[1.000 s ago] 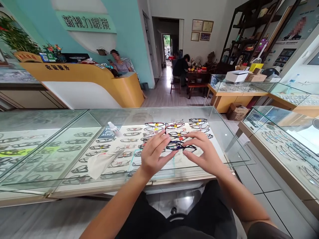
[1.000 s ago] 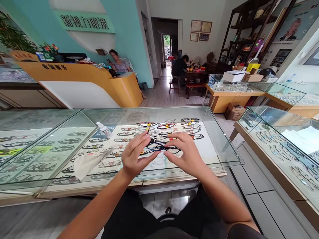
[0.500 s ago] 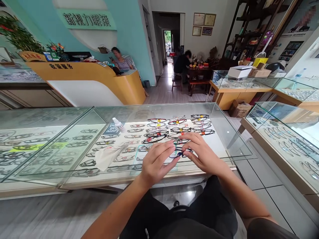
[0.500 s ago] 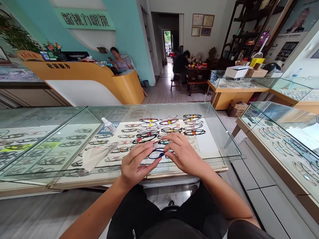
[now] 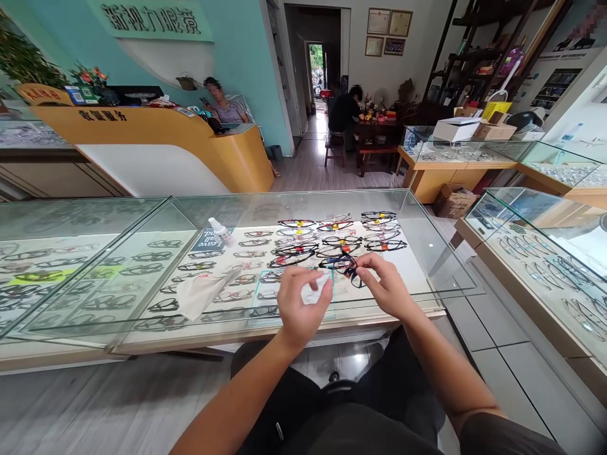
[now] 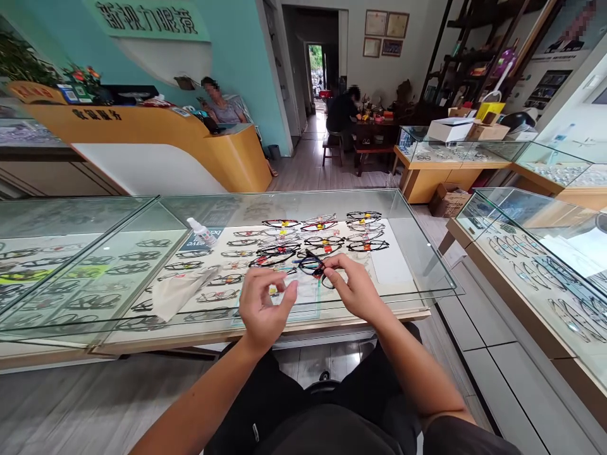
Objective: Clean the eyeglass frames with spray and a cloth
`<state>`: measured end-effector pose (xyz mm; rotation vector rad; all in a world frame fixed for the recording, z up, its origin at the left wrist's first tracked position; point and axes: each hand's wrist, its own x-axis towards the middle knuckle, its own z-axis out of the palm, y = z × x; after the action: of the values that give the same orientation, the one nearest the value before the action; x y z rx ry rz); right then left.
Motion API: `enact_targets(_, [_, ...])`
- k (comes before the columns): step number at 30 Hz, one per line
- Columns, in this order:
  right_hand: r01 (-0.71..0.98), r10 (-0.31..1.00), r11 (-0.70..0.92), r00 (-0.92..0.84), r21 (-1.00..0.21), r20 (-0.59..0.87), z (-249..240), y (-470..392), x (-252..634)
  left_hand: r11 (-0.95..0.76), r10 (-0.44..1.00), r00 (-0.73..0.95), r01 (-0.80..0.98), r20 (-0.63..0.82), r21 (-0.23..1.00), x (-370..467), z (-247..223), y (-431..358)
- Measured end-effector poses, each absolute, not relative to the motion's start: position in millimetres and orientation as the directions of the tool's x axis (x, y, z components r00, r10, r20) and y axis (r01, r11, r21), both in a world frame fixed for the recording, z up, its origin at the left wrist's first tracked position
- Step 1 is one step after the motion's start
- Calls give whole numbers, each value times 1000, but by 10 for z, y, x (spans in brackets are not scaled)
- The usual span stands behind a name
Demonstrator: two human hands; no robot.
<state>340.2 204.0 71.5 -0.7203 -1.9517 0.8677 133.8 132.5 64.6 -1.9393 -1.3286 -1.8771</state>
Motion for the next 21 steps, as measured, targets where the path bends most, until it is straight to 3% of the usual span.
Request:
enact_targets(4, [214, 808, 583, -254, -784, 532, 577, 1989, 3359, -476, 764, -154, 522, 627, 708, 1662, 591, 1415])
enact_targets(8, [287, 782, 609, -61, -739, 621, 486, 1884, 3341, -360, 882, -182, 334, 434, 871, 1900, 559, 1590])
enact_targets(11, [367, 747, 632, -55, -683, 662, 440, 1826, 3428, -273, 936, -155, 244, 315, 931, 1979, 583, 1751])
enact_targets(14, [446, 736, 621, -50, -645, 675, 416, 1806, 3620, -239, 960, -70, 300, 271, 923, 2003, 718, 1967])
enact_targets(18, [536, 691, 565, 107, -627, 715, 425, 1857, 3982, -218, 974, 153, 458, 165, 862, 2040, 1011, 2383])
enact_targets(21, [591, 678, 505, 179, -629, 713, 444, 1906, 4236, -286, 947, 308, 687, 88, 668, 2128, 1168, 2720])
